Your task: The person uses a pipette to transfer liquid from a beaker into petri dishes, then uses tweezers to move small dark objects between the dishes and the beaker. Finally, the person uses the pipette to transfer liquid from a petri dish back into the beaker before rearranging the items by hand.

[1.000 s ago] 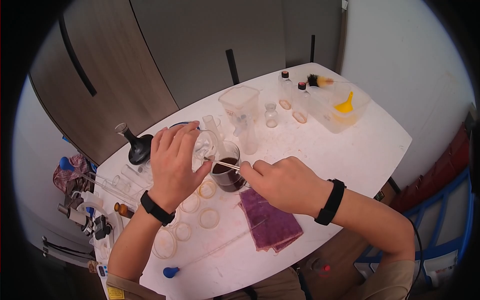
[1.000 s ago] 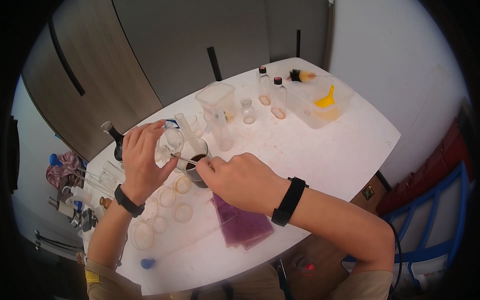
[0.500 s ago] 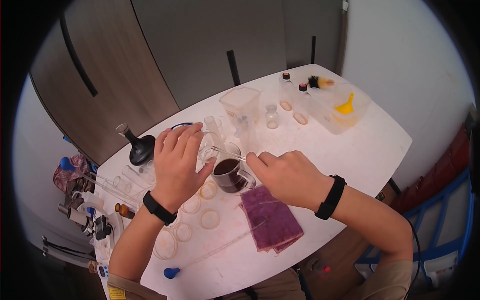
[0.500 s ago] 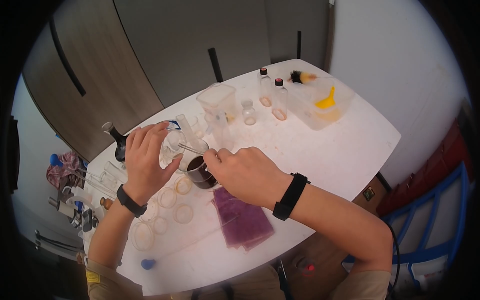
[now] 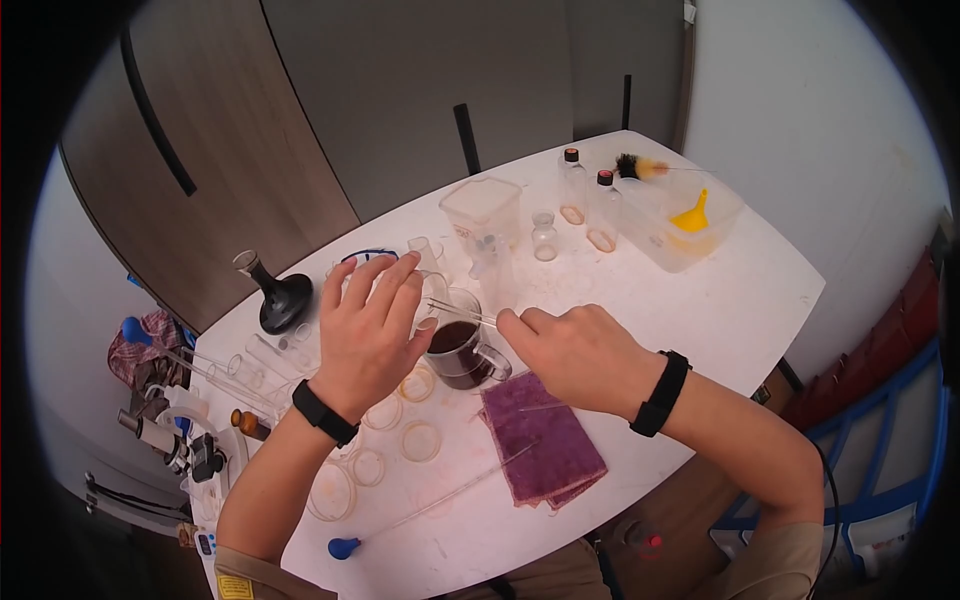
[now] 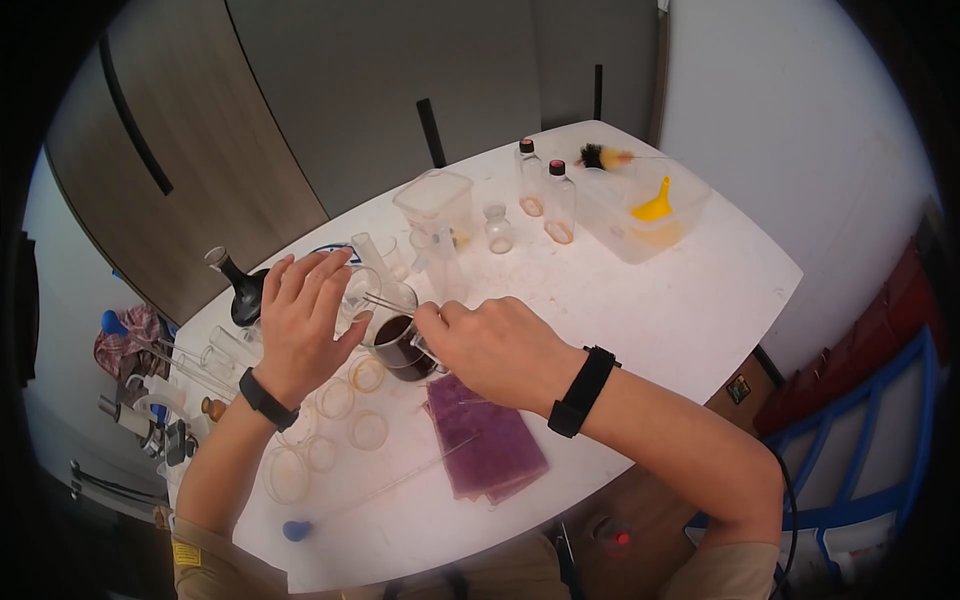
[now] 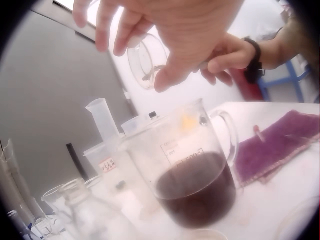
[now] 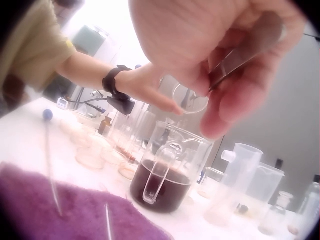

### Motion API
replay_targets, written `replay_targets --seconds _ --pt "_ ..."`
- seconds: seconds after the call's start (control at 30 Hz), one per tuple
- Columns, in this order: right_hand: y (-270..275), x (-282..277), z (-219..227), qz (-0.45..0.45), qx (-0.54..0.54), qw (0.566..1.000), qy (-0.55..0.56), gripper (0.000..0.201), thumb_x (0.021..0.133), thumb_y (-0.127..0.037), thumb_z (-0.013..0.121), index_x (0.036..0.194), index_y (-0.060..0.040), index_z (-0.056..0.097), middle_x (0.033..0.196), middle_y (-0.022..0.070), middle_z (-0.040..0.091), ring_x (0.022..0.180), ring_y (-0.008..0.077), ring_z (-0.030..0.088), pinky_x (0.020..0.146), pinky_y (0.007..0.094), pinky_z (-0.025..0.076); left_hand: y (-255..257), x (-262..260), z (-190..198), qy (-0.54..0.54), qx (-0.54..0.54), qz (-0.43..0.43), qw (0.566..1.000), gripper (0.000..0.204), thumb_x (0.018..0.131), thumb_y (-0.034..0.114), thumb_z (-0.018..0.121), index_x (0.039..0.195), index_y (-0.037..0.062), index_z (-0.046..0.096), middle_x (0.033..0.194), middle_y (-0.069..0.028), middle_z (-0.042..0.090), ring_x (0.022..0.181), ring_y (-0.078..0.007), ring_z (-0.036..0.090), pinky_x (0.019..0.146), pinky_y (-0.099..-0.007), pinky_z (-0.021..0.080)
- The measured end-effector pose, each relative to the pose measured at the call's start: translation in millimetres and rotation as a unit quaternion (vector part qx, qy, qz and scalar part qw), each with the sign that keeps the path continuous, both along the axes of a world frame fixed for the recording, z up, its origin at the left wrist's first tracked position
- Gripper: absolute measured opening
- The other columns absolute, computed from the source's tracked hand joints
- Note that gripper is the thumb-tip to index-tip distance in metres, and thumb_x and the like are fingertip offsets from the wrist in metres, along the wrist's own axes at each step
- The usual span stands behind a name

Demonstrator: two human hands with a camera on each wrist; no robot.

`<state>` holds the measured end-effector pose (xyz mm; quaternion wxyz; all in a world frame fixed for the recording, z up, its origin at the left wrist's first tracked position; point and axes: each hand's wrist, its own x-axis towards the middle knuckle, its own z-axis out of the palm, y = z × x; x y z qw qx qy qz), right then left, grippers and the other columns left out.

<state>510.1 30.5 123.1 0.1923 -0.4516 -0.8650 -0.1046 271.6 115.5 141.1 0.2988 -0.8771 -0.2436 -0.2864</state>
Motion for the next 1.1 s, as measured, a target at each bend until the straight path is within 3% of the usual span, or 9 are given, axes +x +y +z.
replay_targets --seconds 0.53,0.63,0.8,0.93,1.0,1.1 --pt "-2 -4 -15 0.026 -0.014 1.000 0.010 0.031 0.083 -0.008 0.060 0.111 0.0042 0.053 0.082 0.0152 0.066 0.063 0.0296 0.068 0.055 0.0372 0.055 -1 5 1 0.006 -0.027 0.020 0.999 0.056 0.063 0.018 0.083 0.112 0.0046 0.058 0.126 -0.0083 0.062 0.118 -0.0282 0.056 0.103 -0.0487 0.039" --pt "1 -3 -21 0.018 0.004 0.999 0.032 0.032 0.078 -0.005 0.062 0.109 -0.0001 0.052 0.077 0.0113 0.061 0.058 0.0299 0.065 0.050 0.0399 0.051 -1 3 1 0.005 -0.021 0.025 0.999 0.056 0.064 0.018 0.083 0.111 0.0044 0.058 0.125 -0.0084 0.062 0.117 -0.0287 0.056 0.103 -0.0487 0.039" --pt "1 -3 -20 0.000 0.011 1.000 -0.007 0.032 0.083 -0.009 0.061 0.111 0.0046 0.052 0.082 0.0147 0.064 0.060 0.0286 0.067 0.052 0.0350 0.054 -5 3 4 0.009 -0.024 0.028 0.999 0.055 0.064 0.018 0.083 0.111 0.0039 0.058 0.124 -0.0087 0.062 0.117 -0.0291 0.056 0.103 -0.0485 0.039" --pt "-1 -6 -19 -0.001 0.011 1.000 -0.004 0.034 0.082 -0.009 0.062 0.111 0.0048 0.052 0.082 0.0143 0.064 0.059 0.0279 0.067 0.051 0.0344 0.053 -4 1 4 -0.003 -0.022 0.028 0.999 0.054 0.065 0.018 0.082 0.111 0.0037 0.058 0.123 -0.0088 0.062 0.116 -0.0291 0.056 0.102 -0.0483 0.039" --pt "-2 -8 -23 0.021 0.042 0.998 0.048 0.031 0.079 -0.004 0.060 0.108 0.0017 0.052 0.079 0.0112 0.060 0.054 0.0273 0.063 0.047 0.0369 0.050 -5 1 6 -0.006 -0.024 0.028 0.999 0.054 0.065 0.018 0.082 0.111 0.0037 0.058 0.123 -0.0087 0.062 0.116 -0.0291 0.056 0.102 -0.0481 0.039" --pt "-1 -7 -22 0.025 0.019 0.999 0.010 0.036 0.082 -0.010 0.062 0.113 0.0055 0.052 0.082 0.0136 0.063 0.057 0.0271 0.066 0.051 0.0347 0.053 -4 0 5 -0.009 -0.024 0.029 0.999 0.054 0.065 0.018 0.082 0.111 0.0037 0.058 0.122 -0.0087 0.063 0.115 -0.0291 0.056 0.102 -0.0477 0.039"
